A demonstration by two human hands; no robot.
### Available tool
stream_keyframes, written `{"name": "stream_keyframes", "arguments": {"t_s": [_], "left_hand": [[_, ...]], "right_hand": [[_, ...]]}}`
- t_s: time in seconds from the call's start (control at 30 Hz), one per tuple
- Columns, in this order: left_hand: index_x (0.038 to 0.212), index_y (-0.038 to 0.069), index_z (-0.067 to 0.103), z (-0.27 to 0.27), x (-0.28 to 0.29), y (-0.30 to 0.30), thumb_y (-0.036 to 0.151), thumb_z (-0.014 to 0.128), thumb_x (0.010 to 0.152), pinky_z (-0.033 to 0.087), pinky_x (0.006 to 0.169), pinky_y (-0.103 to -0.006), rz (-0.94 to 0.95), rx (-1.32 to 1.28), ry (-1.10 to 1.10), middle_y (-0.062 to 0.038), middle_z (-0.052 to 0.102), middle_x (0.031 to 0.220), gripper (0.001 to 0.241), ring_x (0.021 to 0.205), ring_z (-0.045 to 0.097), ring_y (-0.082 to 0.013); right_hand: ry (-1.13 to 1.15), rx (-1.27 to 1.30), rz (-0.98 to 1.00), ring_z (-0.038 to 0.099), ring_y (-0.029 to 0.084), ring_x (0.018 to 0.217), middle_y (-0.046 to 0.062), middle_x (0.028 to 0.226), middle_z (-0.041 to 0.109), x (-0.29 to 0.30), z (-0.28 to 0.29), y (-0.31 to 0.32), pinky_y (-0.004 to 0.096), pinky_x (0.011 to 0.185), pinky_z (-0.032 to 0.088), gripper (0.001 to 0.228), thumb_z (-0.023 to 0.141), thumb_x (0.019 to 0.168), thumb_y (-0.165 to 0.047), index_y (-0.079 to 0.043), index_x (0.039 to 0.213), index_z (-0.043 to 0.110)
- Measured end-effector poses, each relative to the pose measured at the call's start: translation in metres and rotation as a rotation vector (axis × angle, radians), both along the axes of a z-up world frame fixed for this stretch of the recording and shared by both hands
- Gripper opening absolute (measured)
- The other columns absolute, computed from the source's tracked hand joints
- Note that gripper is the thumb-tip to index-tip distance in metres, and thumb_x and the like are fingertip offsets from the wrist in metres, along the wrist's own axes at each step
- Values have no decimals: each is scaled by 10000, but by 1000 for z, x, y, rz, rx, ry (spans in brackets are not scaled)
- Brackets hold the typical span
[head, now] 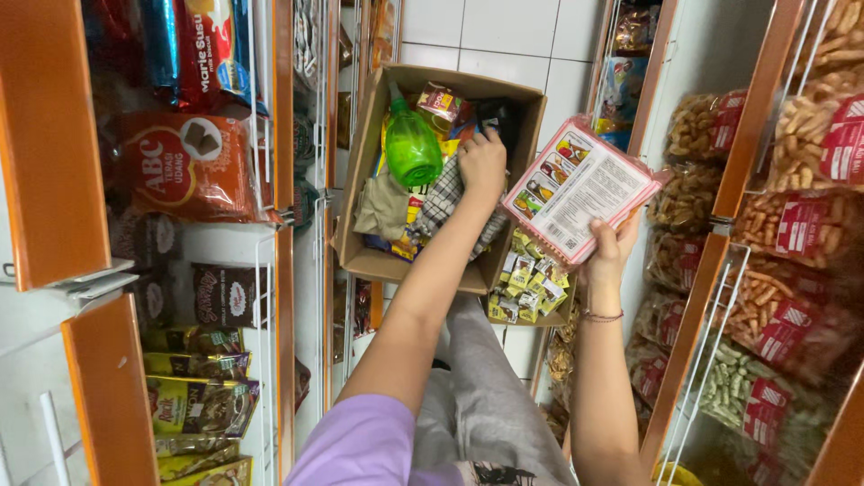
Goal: The person wipes various packaged food items, including biscuit packs and cracker packs, with a cloth before scanning each with a handheld barcode scanner and placing them on the convenience store shelves.
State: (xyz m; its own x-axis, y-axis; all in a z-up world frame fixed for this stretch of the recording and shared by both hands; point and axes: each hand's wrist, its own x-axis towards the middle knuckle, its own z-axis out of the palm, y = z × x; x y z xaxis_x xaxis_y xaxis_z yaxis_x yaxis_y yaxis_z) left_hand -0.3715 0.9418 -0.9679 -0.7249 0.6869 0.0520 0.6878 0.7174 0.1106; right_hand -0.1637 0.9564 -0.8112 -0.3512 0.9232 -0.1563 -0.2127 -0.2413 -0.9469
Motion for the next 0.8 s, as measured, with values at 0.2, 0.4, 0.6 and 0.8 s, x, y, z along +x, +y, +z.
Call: {"name": "stream_keyframes", "arguments": {"t_s": [0.2,0.4,0.6,0.8], "left_hand": [[1026,18,681,-7,-12,5,120,671,868,615,736,-431,57,-62,-338,-207,720,995,189,894,745,-353],[1160,-24,654,60,-44,-32,283,888,709,578,836,-432,23,93,-853,-243,733,1064,594,963,722,-346],[1509,-69,416,102,-74,-112,93,852,748,594,861,-364,81,750,-1577,-168,725,1184,892,1022,722,-238],[1468,10,368,157,-64,-188,125,893,777,548,973,-331,47,1027,-1519,-107,650,1271,875,1162,644,-195]], "right_hand": [[46,-59,20,574,250,1312,144,1428,548,0,-6,0,382,1158,486,781,604,845,-102,-6,1567,322],[120,-138,67,614,291,1263,181,1392,558,-6,-11,-2,419,1087,554,770,639,845,-165,5,1529,326],[186,-205,114,617,309,1266,193,1381,561,-10,-13,0,435,1069,557,789,667,833,-250,16,1502,344],[214,-224,128,616,303,1265,178,1385,563,-26,-13,-2,431,1066,557,779,680,847,-310,17,1493,392]]}}
